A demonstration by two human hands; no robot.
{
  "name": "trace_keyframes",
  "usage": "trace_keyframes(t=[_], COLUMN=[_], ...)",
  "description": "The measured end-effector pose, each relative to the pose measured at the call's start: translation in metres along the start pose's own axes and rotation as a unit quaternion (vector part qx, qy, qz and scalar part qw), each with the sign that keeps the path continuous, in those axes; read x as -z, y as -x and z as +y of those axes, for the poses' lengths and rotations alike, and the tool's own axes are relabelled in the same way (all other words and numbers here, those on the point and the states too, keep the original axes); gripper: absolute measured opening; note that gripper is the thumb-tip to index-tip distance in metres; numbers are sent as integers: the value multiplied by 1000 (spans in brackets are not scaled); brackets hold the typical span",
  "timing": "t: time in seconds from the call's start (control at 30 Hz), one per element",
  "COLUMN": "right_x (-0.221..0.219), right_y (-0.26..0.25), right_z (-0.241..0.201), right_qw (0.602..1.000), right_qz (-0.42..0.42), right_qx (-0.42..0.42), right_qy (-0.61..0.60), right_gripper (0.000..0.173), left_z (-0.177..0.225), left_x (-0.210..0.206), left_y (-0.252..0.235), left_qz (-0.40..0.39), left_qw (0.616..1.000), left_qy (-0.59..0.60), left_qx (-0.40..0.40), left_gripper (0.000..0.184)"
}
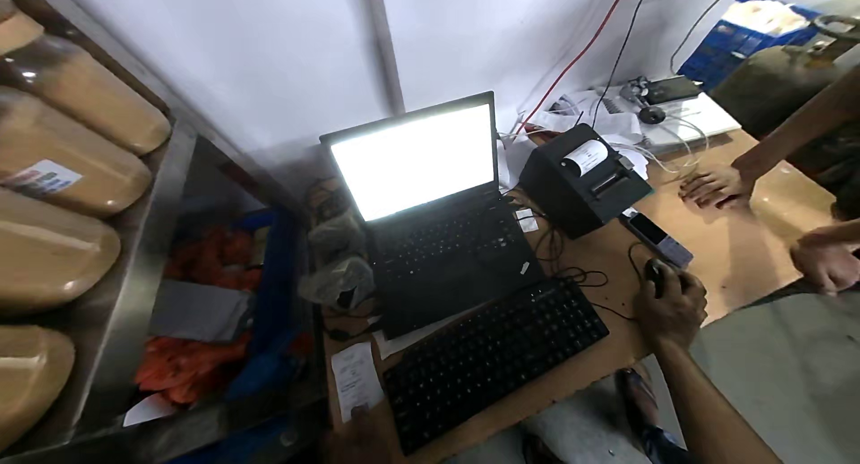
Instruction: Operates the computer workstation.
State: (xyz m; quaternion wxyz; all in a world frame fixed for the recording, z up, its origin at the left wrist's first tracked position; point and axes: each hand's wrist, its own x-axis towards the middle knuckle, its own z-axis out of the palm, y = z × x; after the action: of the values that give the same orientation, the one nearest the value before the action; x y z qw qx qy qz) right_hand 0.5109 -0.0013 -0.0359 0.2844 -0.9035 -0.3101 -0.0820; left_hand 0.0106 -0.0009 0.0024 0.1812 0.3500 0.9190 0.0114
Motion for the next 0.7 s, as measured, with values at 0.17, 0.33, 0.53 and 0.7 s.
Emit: trace_keyframes(t=[0.17,0.33,0.53,0.7], right_x=[-2,-4,-3,-1], right_y=[1,0,0,1], right_z=[2,3,3,1], right_qw=[1000,1000,1000,1000], right_qz=[4,10,9,3], right_qx=[10,-2,3,-6], right_qy=[1,2,6,-3], right_gripper=[40,45,39,46], left_z=[-15,-16,-14,-13], left_x=[-21,-25,-18,-13], left_y=[-15,-17,-15,-10], left_qz=[37,56,34,40], left_qw=[997,996,996,993], left_qy=[69,67,78,106], left_qx=[-11,-19,-13,-24], left_gripper=[71,70,68,68])
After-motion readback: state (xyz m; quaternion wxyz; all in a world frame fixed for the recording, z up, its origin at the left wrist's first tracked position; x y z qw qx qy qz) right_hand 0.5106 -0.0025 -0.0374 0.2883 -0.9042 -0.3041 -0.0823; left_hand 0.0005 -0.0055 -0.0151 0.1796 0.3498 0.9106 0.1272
